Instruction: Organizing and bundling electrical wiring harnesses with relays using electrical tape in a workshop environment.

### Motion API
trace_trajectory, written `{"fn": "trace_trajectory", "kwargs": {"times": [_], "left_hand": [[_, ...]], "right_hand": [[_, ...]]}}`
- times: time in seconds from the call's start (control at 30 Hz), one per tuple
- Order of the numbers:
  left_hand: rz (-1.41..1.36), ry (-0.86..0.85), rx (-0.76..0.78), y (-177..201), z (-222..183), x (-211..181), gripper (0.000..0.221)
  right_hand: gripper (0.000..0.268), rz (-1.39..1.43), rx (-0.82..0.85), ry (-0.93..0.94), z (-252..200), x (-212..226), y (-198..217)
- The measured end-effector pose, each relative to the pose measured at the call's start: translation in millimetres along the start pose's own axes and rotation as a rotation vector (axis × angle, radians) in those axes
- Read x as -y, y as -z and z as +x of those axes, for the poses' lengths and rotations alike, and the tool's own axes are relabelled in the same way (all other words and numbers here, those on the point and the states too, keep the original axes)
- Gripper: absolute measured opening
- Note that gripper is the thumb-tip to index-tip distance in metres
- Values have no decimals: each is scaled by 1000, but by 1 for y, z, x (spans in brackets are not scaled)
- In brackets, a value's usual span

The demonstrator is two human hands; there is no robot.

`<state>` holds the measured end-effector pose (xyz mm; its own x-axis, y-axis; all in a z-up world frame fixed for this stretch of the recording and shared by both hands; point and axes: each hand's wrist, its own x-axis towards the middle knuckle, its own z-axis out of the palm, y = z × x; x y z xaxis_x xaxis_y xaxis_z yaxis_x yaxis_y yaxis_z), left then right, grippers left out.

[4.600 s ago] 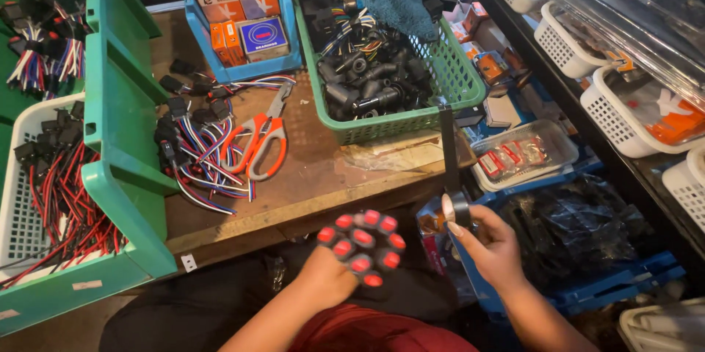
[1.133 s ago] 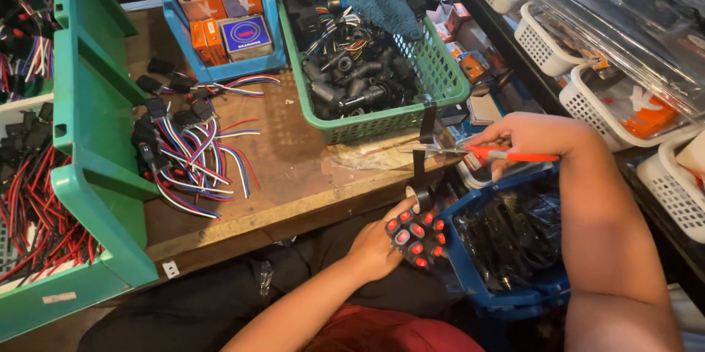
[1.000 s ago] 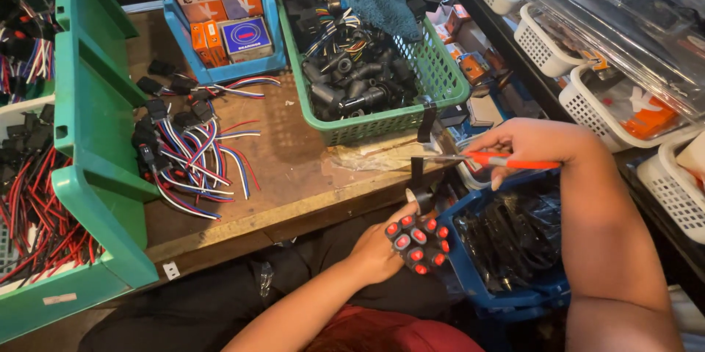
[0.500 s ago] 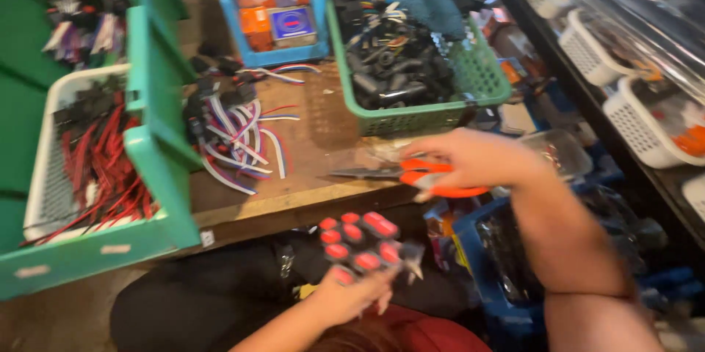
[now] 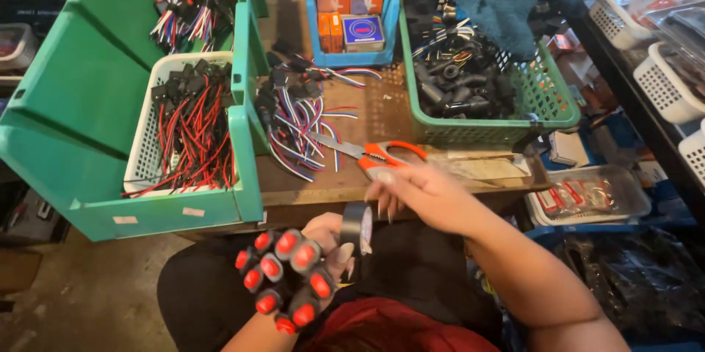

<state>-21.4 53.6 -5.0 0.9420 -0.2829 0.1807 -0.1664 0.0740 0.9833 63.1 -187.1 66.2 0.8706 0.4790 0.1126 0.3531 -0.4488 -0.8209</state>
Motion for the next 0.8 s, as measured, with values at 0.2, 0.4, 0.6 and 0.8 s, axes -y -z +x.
{"fn": "trace_trajectory", "kwargs": {"times": [0.2, 0.4, 0.6, 0.8], "left_hand": [[158, -256, 90, -18, 3, -37, 16], [68, -624, 200, -26, 14, -6, 27], [-138, -244, 394, -33, 15, 21, 8], [-856, 421, 580, -91, 30, -15, 31]], "right_hand": [[48, 1089, 395, -409, -38, -41, -35], [39, 1409, 279, -801, -51, -62, -50], [16, 347, 127, -41, -49, -5, 24], [16, -723, -299, 618, -46, 14, 123]]}}
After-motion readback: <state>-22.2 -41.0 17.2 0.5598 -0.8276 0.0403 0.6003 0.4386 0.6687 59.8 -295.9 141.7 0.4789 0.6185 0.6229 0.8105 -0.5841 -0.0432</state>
